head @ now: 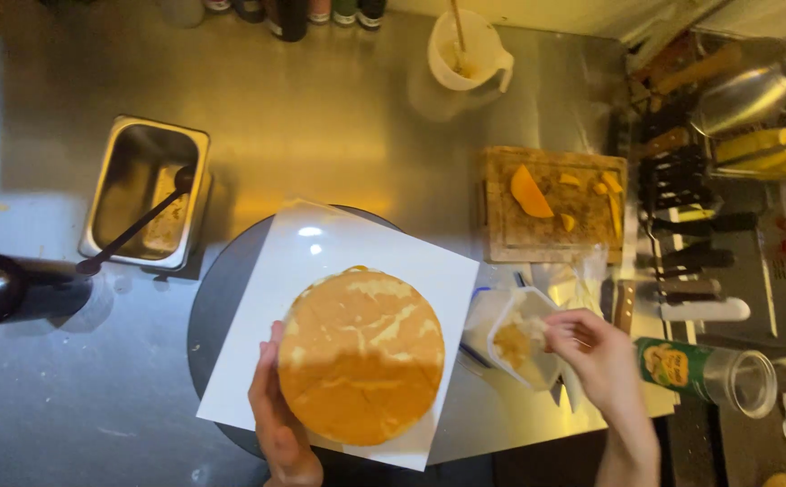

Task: The person assembles a layered cake on a turntable, scooping cream from a container and spreading it between sponge layers by hand, then rotating and pressing the stacked layers to align them. They carry a knife to the sink, wash it, and return to smooth the cream around the cake's side.

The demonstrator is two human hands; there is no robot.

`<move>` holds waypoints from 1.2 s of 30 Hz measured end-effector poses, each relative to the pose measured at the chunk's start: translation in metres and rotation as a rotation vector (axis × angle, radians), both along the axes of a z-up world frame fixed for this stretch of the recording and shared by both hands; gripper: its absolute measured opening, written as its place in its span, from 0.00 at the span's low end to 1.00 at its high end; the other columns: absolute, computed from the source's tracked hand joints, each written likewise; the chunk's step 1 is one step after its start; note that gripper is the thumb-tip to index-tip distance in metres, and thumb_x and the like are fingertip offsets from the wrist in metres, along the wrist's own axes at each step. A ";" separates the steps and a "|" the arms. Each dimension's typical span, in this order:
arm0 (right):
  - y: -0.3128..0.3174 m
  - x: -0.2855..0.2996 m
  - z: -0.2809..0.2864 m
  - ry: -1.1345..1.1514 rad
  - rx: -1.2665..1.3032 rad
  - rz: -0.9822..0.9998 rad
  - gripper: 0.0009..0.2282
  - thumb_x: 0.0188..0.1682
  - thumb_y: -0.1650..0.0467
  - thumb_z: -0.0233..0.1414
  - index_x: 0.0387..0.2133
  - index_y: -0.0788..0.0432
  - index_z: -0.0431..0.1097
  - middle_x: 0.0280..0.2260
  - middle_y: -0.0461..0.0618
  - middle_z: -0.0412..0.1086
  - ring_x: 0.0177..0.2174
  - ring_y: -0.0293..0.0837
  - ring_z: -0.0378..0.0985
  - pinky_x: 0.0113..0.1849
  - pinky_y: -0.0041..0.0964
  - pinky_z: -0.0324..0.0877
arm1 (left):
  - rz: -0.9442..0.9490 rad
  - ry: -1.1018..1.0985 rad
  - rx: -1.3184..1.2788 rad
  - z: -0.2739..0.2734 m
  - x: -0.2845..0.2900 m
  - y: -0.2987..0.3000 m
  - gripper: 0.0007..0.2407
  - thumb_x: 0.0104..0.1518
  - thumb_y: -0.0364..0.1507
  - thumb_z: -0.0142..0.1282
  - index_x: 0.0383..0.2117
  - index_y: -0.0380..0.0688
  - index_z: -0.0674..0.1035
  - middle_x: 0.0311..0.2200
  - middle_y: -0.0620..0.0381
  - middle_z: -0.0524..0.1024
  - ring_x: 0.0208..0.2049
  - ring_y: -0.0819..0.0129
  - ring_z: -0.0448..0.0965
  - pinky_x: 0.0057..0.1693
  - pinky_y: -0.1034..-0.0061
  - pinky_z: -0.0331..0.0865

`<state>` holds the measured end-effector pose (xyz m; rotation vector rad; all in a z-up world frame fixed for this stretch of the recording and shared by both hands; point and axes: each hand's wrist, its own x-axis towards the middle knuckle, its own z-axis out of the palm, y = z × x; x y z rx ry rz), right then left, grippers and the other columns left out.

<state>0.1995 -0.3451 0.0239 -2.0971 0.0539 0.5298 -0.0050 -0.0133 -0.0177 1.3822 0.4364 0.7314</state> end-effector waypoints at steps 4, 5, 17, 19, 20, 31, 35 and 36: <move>0.058 0.037 0.054 -0.029 0.165 0.010 0.09 0.48 0.78 0.57 0.42 0.71 0.74 0.35 0.52 0.77 0.34 0.41 0.79 0.40 0.33 0.74 | 0.088 0.077 -0.028 0.002 0.000 0.014 0.40 0.68 0.57 0.32 0.67 0.24 0.54 0.70 0.32 0.59 0.75 0.47 0.55 0.81 0.55 0.33; 0.083 0.048 0.062 -0.020 0.191 0.072 0.09 0.48 0.79 0.57 0.42 0.70 0.74 0.35 0.52 0.77 0.34 0.40 0.79 0.40 0.33 0.74 | 0.097 0.115 0.037 0.007 0.004 0.022 0.39 0.67 0.56 0.35 0.67 0.24 0.55 0.70 0.32 0.57 0.75 0.46 0.52 0.80 0.55 0.36; 0.356 0.065 0.042 0.404 0.092 1.064 0.06 0.43 0.75 0.60 0.33 0.63 0.79 0.28 0.44 0.73 0.30 0.35 0.72 0.35 0.32 0.71 | -0.180 0.255 -0.383 0.026 0.040 0.091 0.29 0.68 0.46 0.35 0.60 0.29 0.69 0.58 0.36 0.75 0.60 0.52 0.76 0.67 0.63 0.64; 0.367 0.061 0.046 0.393 0.105 1.146 0.08 0.40 0.75 0.59 0.34 0.60 0.79 0.30 0.42 0.76 0.31 0.36 0.75 0.37 0.32 0.73 | -0.181 0.292 -0.375 0.023 0.033 0.088 0.28 0.69 0.46 0.34 0.60 0.29 0.70 0.54 0.37 0.79 0.58 0.54 0.79 0.65 0.65 0.66; 0.372 0.060 0.049 0.397 0.019 1.212 0.07 0.41 0.73 0.61 0.33 0.59 0.80 0.30 0.42 0.76 0.32 0.37 0.75 0.36 0.33 0.73 | -0.193 0.331 -0.332 0.022 0.031 0.087 0.28 0.68 0.45 0.32 0.59 0.30 0.70 0.53 0.38 0.79 0.58 0.55 0.80 0.63 0.65 0.68; 0.369 0.075 0.064 0.336 -0.225 1.236 0.07 0.39 0.67 0.64 0.29 0.55 0.81 0.30 0.43 0.78 0.35 0.41 0.78 0.39 0.36 0.73 | -0.241 0.257 0.036 0.033 0.029 0.086 0.25 0.73 0.44 0.35 0.56 0.32 0.76 0.56 0.36 0.78 0.62 0.46 0.78 0.67 0.59 0.67; 0.348 0.084 0.053 0.257 -0.117 1.305 0.06 0.45 0.67 0.61 0.32 0.56 0.81 0.34 0.45 0.77 0.37 0.42 0.78 0.40 0.37 0.73 | -0.263 0.295 0.219 0.034 0.029 0.083 0.30 0.73 0.48 0.26 0.59 0.37 0.77 0.59 0.43 0.78 0.66 0.49 0.73 0.73 0.52 0.58; 0.341 0.085 0.049 0.242 -0.101 1.296 0.07 0.48 0.68 0.58 0.35 0.56 0.82 0.37 0.44 0.77 0.38 0.42 0.78 0.40 0.37 0.73 | -0.273 0.318 0.219 0.034 0.029 0.081 0.32 0.72 0.50 0.23 0.59 0.38 0.78 0.61 0.44 0.77 0.68 0.50 0.71 0.74 0.51 0.56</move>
